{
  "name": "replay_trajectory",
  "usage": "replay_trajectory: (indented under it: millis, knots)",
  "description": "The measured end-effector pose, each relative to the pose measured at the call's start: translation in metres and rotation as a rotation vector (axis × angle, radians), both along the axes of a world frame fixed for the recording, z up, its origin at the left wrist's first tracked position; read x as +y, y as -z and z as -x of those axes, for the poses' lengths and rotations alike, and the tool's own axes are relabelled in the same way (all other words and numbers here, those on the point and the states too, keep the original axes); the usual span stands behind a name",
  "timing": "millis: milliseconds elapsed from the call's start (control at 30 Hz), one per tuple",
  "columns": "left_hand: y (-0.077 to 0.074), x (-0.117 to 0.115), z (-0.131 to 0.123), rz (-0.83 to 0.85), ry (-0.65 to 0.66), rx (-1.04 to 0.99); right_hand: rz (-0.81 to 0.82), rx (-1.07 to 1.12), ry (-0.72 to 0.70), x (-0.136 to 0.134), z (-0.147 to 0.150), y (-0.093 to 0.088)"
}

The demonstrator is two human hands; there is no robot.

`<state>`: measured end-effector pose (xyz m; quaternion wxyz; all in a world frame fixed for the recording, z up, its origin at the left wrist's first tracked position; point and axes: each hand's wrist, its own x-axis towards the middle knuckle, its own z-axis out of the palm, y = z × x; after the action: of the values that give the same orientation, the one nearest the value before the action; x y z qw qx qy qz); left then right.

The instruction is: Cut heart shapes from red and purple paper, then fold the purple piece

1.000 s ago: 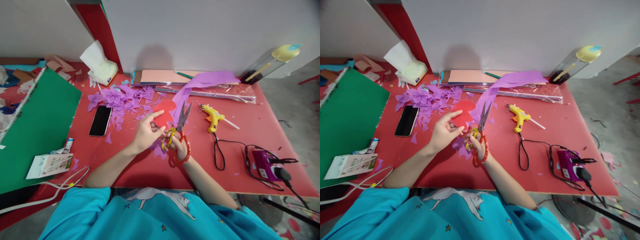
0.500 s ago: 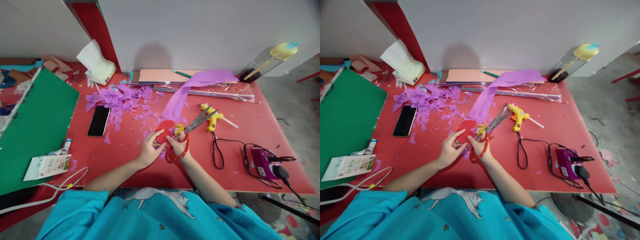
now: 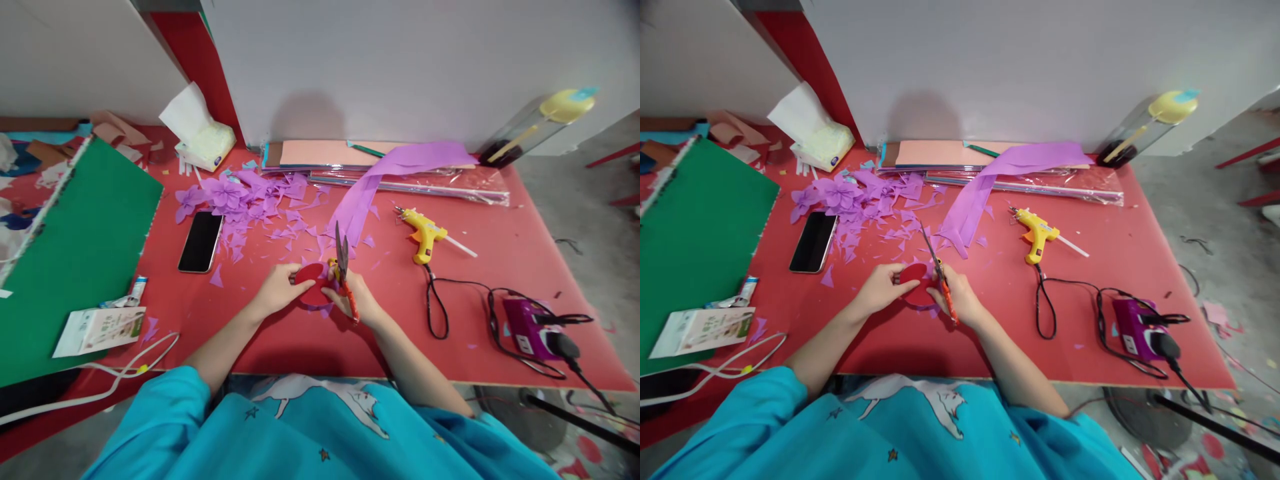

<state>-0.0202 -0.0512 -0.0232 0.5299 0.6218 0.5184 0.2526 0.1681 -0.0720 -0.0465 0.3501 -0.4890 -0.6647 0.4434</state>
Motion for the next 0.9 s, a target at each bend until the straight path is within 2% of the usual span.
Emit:
replay_trajectory:
  millis: [167, 300, 367, 533, 667, 767, 900]
  knots:
    - [-0.011, 0.006, 0.009, -0.152, 0.000, 0.220, 0.027, -0.025, 0.043, 0.003, -0.002, -0.001]
    - [-0.030, 0.017, 0.021, -0.200, -0.072, 0.268, 0.047, 0.014, 0.074, 0.005, -0.007, -0.001]
    - [-0.040, 0.023, 0.027, -0.200, -0.137, 0.211, 0.086, 0.055, 0.064, 0.006, -0.009, -0.002]
    - [-0.063, 0.035, 0.031, -0.309, -0.252, 0.029, 0.128, 0.098, -0.119, 0.006, -0.016, -0.002]
    - [-0.077, 0.040, 0.028, -0.353, -0.299, 0.037, 0.067, 0.180, -0.279, 0.003, -0.019, -0.003]
    - [-0.083, 0.043, 0.026, -0.411, -0.312, 0.097, 0.078, 0.208, -0.316, 0.002, -0.017, -0.007]
    - [-0.087, 0.043, 0.022, -0.435, -0.234, 0.102, 0.087, 0.194, -0.323, 0.001, -0.014, -0.014]
